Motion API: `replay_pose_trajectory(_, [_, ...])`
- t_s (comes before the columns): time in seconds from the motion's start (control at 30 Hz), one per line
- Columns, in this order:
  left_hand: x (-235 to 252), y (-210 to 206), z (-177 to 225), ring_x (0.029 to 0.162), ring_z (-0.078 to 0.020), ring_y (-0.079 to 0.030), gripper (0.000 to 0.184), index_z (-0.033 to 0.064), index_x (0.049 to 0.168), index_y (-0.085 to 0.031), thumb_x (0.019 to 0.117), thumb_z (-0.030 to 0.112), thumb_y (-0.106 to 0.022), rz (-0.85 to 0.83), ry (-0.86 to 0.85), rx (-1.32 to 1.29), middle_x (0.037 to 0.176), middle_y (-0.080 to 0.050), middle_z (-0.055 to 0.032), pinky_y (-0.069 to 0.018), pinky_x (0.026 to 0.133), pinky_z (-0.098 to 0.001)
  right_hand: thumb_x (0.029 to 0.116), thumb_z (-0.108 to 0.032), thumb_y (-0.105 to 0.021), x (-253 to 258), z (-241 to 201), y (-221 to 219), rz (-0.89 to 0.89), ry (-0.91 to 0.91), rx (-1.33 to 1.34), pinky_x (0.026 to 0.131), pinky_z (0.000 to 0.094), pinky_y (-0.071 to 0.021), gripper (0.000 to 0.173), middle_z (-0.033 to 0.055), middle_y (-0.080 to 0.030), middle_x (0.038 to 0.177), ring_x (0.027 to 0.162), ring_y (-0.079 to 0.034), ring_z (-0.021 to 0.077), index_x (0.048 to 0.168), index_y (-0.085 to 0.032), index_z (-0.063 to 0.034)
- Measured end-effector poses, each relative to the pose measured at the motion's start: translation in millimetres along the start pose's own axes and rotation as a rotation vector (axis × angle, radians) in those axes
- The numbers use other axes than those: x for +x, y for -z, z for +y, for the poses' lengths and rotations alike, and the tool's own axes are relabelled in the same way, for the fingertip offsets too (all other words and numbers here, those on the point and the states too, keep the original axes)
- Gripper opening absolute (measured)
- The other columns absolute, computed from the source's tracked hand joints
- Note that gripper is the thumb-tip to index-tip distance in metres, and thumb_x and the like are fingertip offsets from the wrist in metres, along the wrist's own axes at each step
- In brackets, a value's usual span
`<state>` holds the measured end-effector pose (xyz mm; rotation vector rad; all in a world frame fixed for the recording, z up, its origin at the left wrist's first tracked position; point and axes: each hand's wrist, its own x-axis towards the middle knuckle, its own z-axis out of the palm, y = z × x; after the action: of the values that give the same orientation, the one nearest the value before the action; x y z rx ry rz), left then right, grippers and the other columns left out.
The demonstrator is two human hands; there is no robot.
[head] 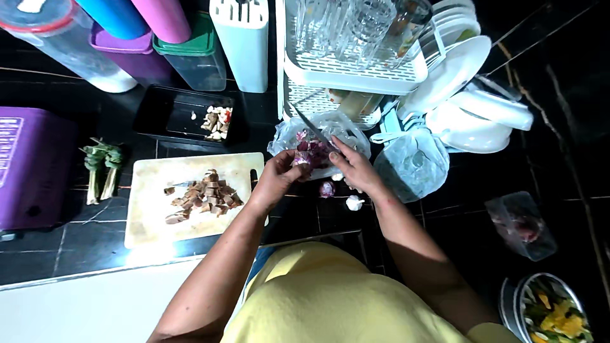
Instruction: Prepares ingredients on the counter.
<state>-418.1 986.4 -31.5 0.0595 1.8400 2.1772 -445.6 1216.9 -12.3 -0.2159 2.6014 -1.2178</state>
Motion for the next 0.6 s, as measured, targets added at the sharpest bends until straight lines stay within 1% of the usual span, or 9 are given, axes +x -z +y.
replay_pose_trajectory(0.03, [0, 0, -1, 0.081, -0.016, -0.072, 0.029, 0.0014, 0.126, -0.06, 0.0985, 0.008, -0.064, 0.009, -0.008, 0.011, 0.1, -0.073, -0.0092, -0.0623, 0.076, -0.0322, 0.1066, -0.039, -0.053, -4, -5, -3, -0.039, 0.08, 0.022, 0.081, 0.0484, -0.0576, 0.06, 0.0156, -0.066, 0.129, 0.095, -0.069, 0.025, 0.16, -0.038, -0.0182])
replay_pose_trajectory(0.1, [1, 0, -3, 0.075, -0.0122, -0.069, 0.019, 0.0033, 0.117, -0.064, 0.0983, 0.008, -0.064, 0.01, -0.049, 0.026, 0.092, -0.073, -0.0052, -0.0607, 0.072, -0.0291, 0.1038, -0.037, -0.058, -10, -13, -7, -0.148, 0.237, 0.042, 0.103, 0.0438, -0.0537, 0.065, 0.0104, -0.059, 0.145, 0.121, -0.065, 0.0189, 0.161, -0.036, -0.0164])
replay_pose_trajectory(0.13, [2, -1, -4, 0.074, -0.011, -0.068, 0.02, 0.0038, 0.117, -0.067, 0.0967, 0.005, -0.064, 0.014, -0.072, 0.024, 0.091, -0.073, -0.004, -0.0597, 0.071, -0.028, 0.1025, -0.036, -0.061, -12, -15, -10, -0.164, 0.3, 0.032, 0.106, 0.0435, -0.0521, 0.066, 0.0102, -0.06, 0.145, 0.124, -0.063, 0.0184, 0.16, -0.038, -0.0148])
replay_pose_trajectory(0.3, [-2, 1, 3, 0.086, -0.0081, -0.07, 0.03, 0.0065, 0.122, -0.067, 0.0926, 0.005, -0.071, 0.022, -0.138, 0.142, 0.102, -0.074, -0.0017, -0.0611, 0.079, -0.0272, 0.102, -0.042, -0.061, -11, -14, -17, -0.123, 0.407, -0.091, 0.107, 0.0484, -0.0509, 0.06, 0.0084, -0.062, 0.143, 0.127, -0.062, 0.0214, 0.155, -0.048, -0.0176])
replay_pose_trajectory(0.43, [-2, 1, 2, 0.08, -0.011, -0.071, 0.03, 0.0056, 0.123, -0.064, 0.0931, 0.001, -0.069, 0.027, -0.116, 0.156, 0.099, -0.074, -0.0033, -0.0621, 0.074, -0.0295, 0.102, -0.044, -0.06, -13, -14, -17, -0.056, 0.379, -0.134, 0.094, 0.052, -0.0551, 0.053, 0.0106, -0.068, 0.129, 0.113, -0.067, 0.0243, 0.15, -0.055, -0.0222])
replay_pose_trajectory(0.5, [-1, 3, -1, 0.076, -0.011, -0.069, 0.025, 0.005, 0.119, -0.067, 0.0948, 0.003, -0.066, 0.002, -0.122, 0.144, 0.096, -0.073, -0.0037, -0.0607, 0.071, -0.0291, 0.1037, -0.037, -0.059, -15, -16, -12, -0.14, 0.277, 0.021, 0.093, 0.0404, -0.0565, 0.048, 0.0041, -0.069, 0.13, 0.109, -0.067, 0.0135, 0.149, -0.057, -0.0215])
replay_pose_trajectory(0.53, [0, 5, -2, 0.077, -0.011, -0.069, 0.025, 0.0051, 0.121, -0.067, 0.0961, 0.004, -0.065, -0.021, -0.125, 0.143, 0.096, -0.073, -0.0041, -0.0604, 0.072, -0.0287, 0.1046, -0.032, -0.058, -16, -17, -11, -0.175, 0.196, 0.204, 0.076, 0.0279, -0.0555, 0.04, -0.0001, -0.072, 0.115, 0.087, -0.065, 0.0058, 0.142, -0.063, -0.0187])
replay_pose_trajectory(0.57, [1, 6, -1, 0.081, -0.0118, -0.07, 0.029, 0.005, 0.127, -0.065, 0.0972, 0.005, -0.065, -0.048, -0.122, 0.137, 0.101, -0.073, -0.0052, -0.0607, 0.076, -0.0291, 0.1056, -0.029, -0.054, -16, -16, -12, -0.211, 0.098, 0.443, 0.055, 0.0205, -0.0456, 0.029, -0.002, -0.064, 0.086, 0.061, -0.053, 0.0029, 0.126, -0.068, -0.0138])
replay_pose_trajectory(0.6, [1, 7, 1, 0.084, -0.012, -0.071, 0.034, 0.0051, 0.132, -0.063, 0.0975, 0.005, -0.065, -0.062, -0.121, 0.128, 0.104, -0.073, -0.0058, -0.061, 0.078, -0.0289, 0.1075, -0.032, -0.048, -15, -14, -11, -0.29, 0.015, 0.618, 0.046, 0.0176, -0.0403, 0.025, -0.003, -0.057, 0.076, 0.05, -0.045, 0.002, 0.106, -0.063, -0.0129])
